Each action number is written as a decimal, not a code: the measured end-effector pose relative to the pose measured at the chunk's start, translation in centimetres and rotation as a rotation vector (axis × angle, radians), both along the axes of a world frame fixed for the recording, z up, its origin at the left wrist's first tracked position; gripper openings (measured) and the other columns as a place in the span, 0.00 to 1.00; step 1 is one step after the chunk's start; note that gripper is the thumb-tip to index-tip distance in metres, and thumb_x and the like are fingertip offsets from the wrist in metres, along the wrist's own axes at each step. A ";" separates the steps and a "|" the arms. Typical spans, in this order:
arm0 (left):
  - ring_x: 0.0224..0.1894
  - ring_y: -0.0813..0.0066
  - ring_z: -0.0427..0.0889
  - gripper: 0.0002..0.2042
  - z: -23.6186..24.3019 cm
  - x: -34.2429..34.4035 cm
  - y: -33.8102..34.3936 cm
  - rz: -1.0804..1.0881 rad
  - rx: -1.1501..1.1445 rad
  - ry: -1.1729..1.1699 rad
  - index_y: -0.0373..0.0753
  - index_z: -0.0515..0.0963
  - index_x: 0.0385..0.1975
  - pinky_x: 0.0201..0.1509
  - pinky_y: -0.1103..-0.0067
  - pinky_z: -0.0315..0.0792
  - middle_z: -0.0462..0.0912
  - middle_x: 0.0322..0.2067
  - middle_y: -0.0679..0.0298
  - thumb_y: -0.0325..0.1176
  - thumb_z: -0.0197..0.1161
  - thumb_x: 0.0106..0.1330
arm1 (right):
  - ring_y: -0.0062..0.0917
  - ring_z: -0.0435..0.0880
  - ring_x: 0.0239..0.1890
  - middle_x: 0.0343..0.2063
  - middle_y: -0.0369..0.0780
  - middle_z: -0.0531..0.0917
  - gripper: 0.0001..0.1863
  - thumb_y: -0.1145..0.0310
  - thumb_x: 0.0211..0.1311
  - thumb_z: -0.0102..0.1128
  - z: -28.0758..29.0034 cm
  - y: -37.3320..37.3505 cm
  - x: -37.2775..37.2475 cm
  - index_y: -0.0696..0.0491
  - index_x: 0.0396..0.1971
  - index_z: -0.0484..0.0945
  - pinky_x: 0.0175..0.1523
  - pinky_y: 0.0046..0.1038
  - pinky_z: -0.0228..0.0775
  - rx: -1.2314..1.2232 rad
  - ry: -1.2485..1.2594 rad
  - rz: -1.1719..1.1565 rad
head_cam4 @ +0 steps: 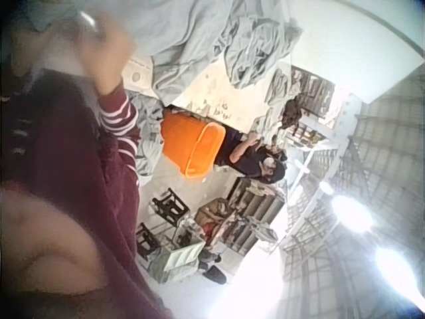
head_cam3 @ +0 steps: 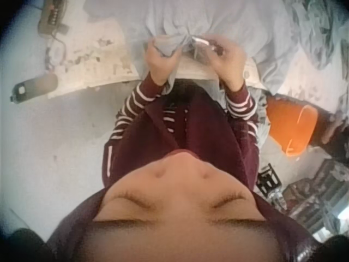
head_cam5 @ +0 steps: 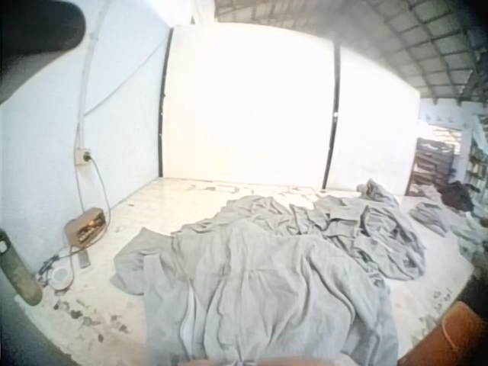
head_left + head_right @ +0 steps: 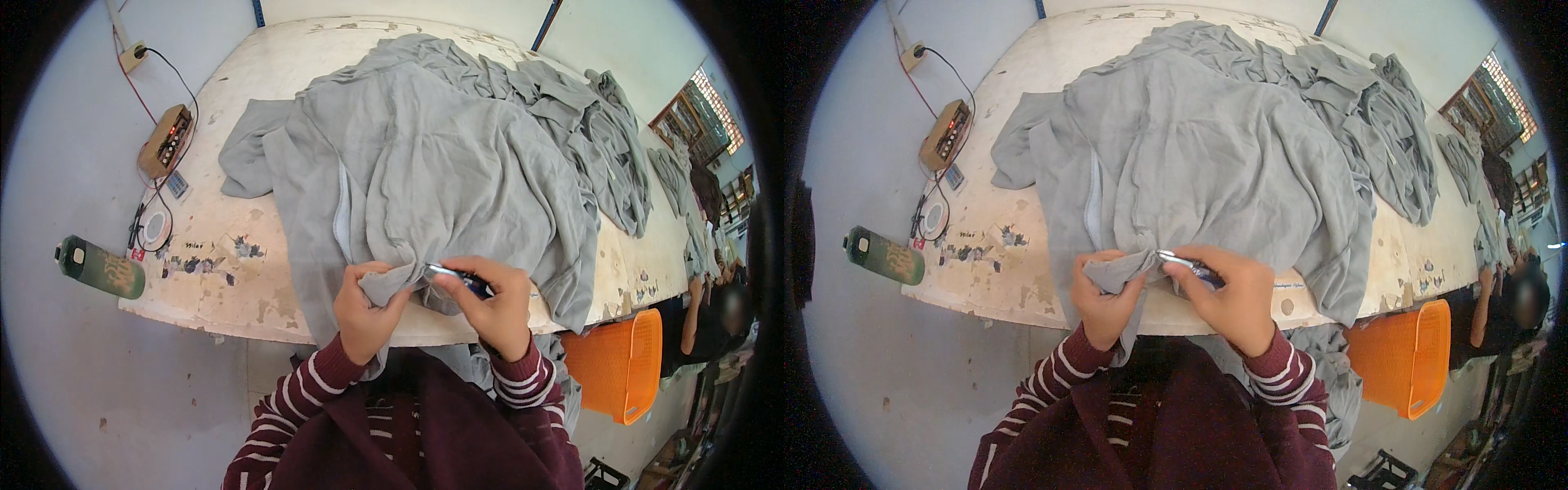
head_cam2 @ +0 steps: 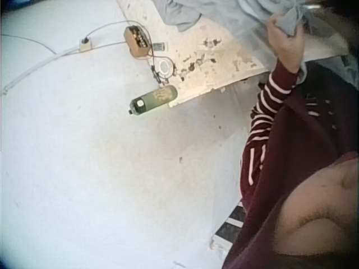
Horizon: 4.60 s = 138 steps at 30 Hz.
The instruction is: The person uses small scissors to cut a gray sweatshirt into strips on a work table. The person repeatedly folds and cuts sections of the garment, creating narrow fabric strips that accumulate on the table.
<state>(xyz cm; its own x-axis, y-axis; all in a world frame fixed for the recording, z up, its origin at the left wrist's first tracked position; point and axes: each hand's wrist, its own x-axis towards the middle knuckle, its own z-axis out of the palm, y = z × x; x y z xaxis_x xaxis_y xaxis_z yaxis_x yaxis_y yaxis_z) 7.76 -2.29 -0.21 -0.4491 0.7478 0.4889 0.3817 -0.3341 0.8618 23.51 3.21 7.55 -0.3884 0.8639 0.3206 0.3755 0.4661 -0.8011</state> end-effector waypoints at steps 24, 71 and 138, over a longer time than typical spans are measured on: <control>0.42 0.56 0.82 0.19 0.6 -0.7 6.1 -0.434 -0.396 0.170 0.33 0.78 0.42 0.44 0.72 0.73 0.83 0.37 0.54 0.38 0.68 0.55 | 0.16 0.77 0.34 0.31 0.34 0.81 0.19 0.64 0.56 0.67 -0.6 6.8 -1.0 0.60 0.44 0.79 0.39 0.17 0.67 -0.304 0.214 0.205; 0.37 0.68 0.78 0.16 -2.9 -2.2 6.2 -0.616 0.266 0.286 0.37 0.74 0.38 0.58 0.64 0.68 0.79 0.31 0.64 0.24 0.71 0.48 | 0.14 0.76 0.26 0.27 0.33 0.82 0.13 0.65 0.48 0.71 -1.0 6.1 3.9 0.56 0.32 0.83 0.32 0.18 0.66 -0.396 0.060 0.089; 0.18 0.72 0.69 0.10 0.7 -4.4 -0.3 -0.140 0.479 0.605 0.44 0.79 0.24 0.19 0.77 0.61 0.70 0.19 0.69 0.27 0.64 0.37 | 0.20 0.82 0.26 0.30 0.39 0.85 0.12 0.69 0.50 0.70 -1.3 0.0 0.7 0.56 0.35 0.82 0.31 0.19 0.72 -0.015 0.054 0.200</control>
